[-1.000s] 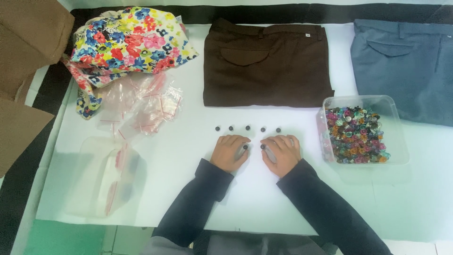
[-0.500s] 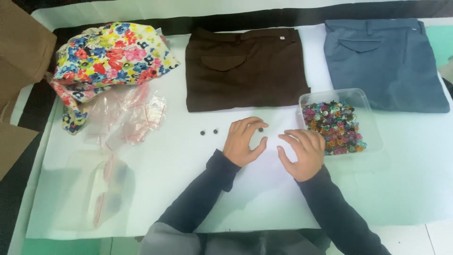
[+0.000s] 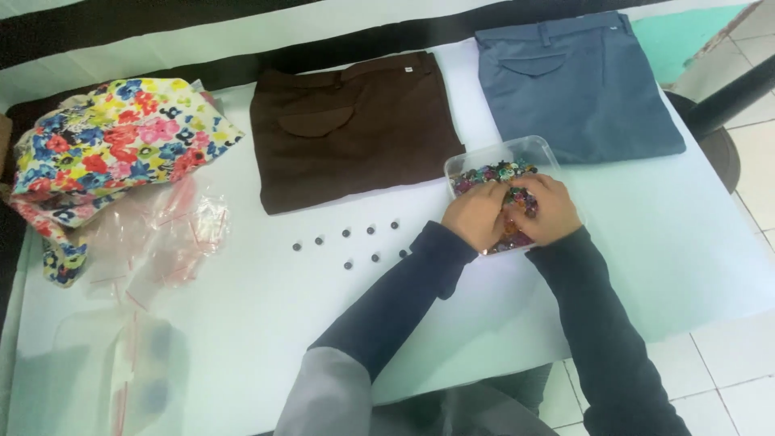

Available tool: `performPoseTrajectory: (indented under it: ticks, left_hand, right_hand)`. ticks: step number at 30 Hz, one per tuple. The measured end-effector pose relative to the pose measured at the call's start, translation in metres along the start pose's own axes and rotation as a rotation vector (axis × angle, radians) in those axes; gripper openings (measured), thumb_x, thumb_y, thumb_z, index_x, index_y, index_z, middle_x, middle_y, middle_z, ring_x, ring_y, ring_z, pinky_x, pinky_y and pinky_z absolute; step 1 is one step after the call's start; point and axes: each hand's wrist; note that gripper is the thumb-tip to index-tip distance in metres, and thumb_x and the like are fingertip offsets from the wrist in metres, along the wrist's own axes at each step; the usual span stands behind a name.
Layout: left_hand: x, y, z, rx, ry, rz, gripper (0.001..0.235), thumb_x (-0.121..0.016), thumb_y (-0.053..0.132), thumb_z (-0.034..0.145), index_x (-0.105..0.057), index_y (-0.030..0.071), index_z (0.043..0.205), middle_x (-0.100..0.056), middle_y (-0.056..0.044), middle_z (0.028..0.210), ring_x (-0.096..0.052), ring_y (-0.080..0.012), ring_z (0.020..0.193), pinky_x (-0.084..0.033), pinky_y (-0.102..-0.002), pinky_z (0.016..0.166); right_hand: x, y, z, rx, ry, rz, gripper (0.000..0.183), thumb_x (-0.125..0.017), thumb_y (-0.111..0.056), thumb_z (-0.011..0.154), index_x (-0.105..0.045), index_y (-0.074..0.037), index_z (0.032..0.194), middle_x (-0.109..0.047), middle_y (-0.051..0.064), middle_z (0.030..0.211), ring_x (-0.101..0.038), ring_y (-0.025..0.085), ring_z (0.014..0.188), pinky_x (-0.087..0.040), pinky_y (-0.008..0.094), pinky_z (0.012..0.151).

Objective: The person sorts small dark buttons from a clear plastic container filled with multicolored buttons. They repeatedly pick buttons from the container and place them in a row on the white table surface.

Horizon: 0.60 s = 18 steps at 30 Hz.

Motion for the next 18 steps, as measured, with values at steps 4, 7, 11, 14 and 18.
performPoseTrajectory:
  ticks: [4,7,11,14,18]
  left_hand:
    - [-0.042,-0.001,0.026,0.131,-0.052,0.161,0.068,-0.073,0.020,0.081,-0.048,0.008,0.143,-0.058,-0.018,0.132,-0.059,-0.0340,0.125,-0.049,-0.045,0.104]
    - [-0.030,-0.003,0.031,0.139,-0.115,0.295,0.086,-0.075,0.034,0.085,-0.033,0.008,0.156,-0.038,-0.026,0.158,-0.032,-0.0439,0.148,-0.031,-0.052,0.116]
    - [-0.036,-0.005,0.036,0.196,-0.165,0.336,0.078,-0.072,0.042,0.088,-0.040,0.013,0.152,-0.044,-0.019,0.149,-0.040,-0.0375,0.139,-0.038,-0.048,0.106]
    - [-0.036,-0.005,0.041,0.184,-0.134,0.379,0.071,-0.070,0.036,0.089,-0.040,0.012,0.149,-0.050,-0.018,0.137,-0.047,-0.0358,0.130,-0.043,-0.045,0.099]
    - [-0.066,-0.023,0.046,0.157,-0.020,0.454,0.057,-0.065,0.030,0.087,-0.045,0.007,0.135,-0.063,-0.016,0.108,-0.060,-0.0329,0.110,-0.051,-0.041,0.085]
  right_hand:
    - [-0.012,0.008,0.007,-0.199,-0.227,-0.047,0.057,-0.076,-0.027,0.085,-0.059,-0.026,0.139,-0.058,0.015,0.137,-0.057,0.042,0.128,-0.047,0.056,0.109]
    - [-0.007,0.008,0.023,-0.132,-0.289,-0.089,0.071,-0.076,-0.022,0.081,-0.054,-0.025,0.148,-0.055,0.019,0.141,-0.057,0.047,0.127,-0.046,0.060,0.108]
    - [-0.008,0.012,0.025,-0.075,-0.248,-0.023,0.058,-0.074,-0.020,0.085,-0.060,-0.020,0.141,-0.061,0.016,0.128,-0.061,0.044,0.119,-0.049,0.053,0.105]
    - [-0.013,0.019,0.031,-0.157,-0.273,-0.038,0.055,-0.074,-0.023,0.088,-0.059,-0.023,0.141,-0.062,0.011,0.125,-0.060,0.037,0.121,-0.050,0.047,0.105]
    - [-0.028,0.024,0.024,-0.194,-0.316,-0.080,0.049,-0.074,-0.025,0.089,-0.059,-0.024,0.136,-0.065,0.007,0.113,-0.064,0.031,0.114,-0.053,0.044,0.101]
Point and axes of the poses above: each hand's wrist, its own z-axis towards the middle knuckle, its own x-axis out of the back of the hand, y = z × x
